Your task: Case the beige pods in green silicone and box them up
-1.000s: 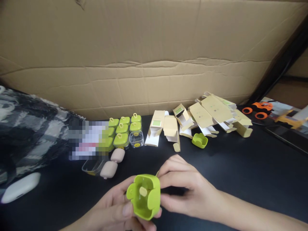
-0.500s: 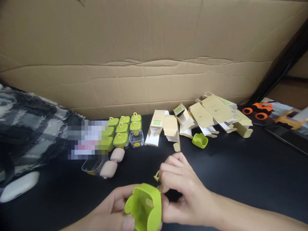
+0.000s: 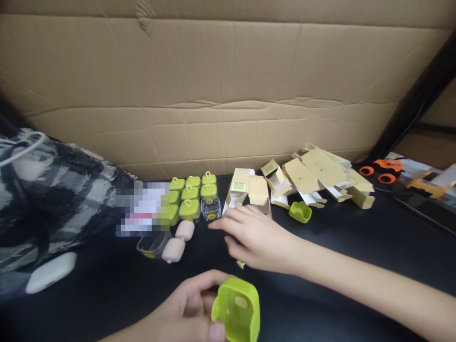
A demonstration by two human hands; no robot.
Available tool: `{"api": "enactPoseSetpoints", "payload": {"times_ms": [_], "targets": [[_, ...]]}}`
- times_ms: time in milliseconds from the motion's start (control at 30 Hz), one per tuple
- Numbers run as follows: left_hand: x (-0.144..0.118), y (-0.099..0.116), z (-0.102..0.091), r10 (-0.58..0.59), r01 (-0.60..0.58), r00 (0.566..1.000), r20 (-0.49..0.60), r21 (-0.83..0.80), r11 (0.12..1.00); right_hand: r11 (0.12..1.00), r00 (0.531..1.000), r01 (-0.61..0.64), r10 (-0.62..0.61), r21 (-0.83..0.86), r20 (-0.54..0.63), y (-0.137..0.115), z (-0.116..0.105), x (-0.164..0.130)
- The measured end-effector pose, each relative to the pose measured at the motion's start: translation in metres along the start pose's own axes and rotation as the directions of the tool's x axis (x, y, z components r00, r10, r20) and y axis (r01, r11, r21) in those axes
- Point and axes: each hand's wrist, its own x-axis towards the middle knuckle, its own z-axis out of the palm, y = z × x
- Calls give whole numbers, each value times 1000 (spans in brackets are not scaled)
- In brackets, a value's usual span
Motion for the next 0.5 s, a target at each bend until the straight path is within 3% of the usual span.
{"api": "enactPoseSetpoints", "payload": {"times_ms": [67, 200, 333, 500], "targets": [[0, -1, 0, -26, 25, 999, -37, -2, 1000, 992, 994, 88, -81, -93, 78, -2, 9, 21], [3, -6, -5, -51, 51, 998, -45, -5, 999, 972, 979, 186, -169, -145, 117, -5, 28, 45], [4, -12, -13, -55, 55, 998, -27, 0, 998, 971, 976, 198, -183, -130, 118, -5, 32, 41], [3, -4, -7, -66, 66, 998, -12, -21, 998, 991, 988, 133, -133, -1, 80, -2, 28, 29]]}}
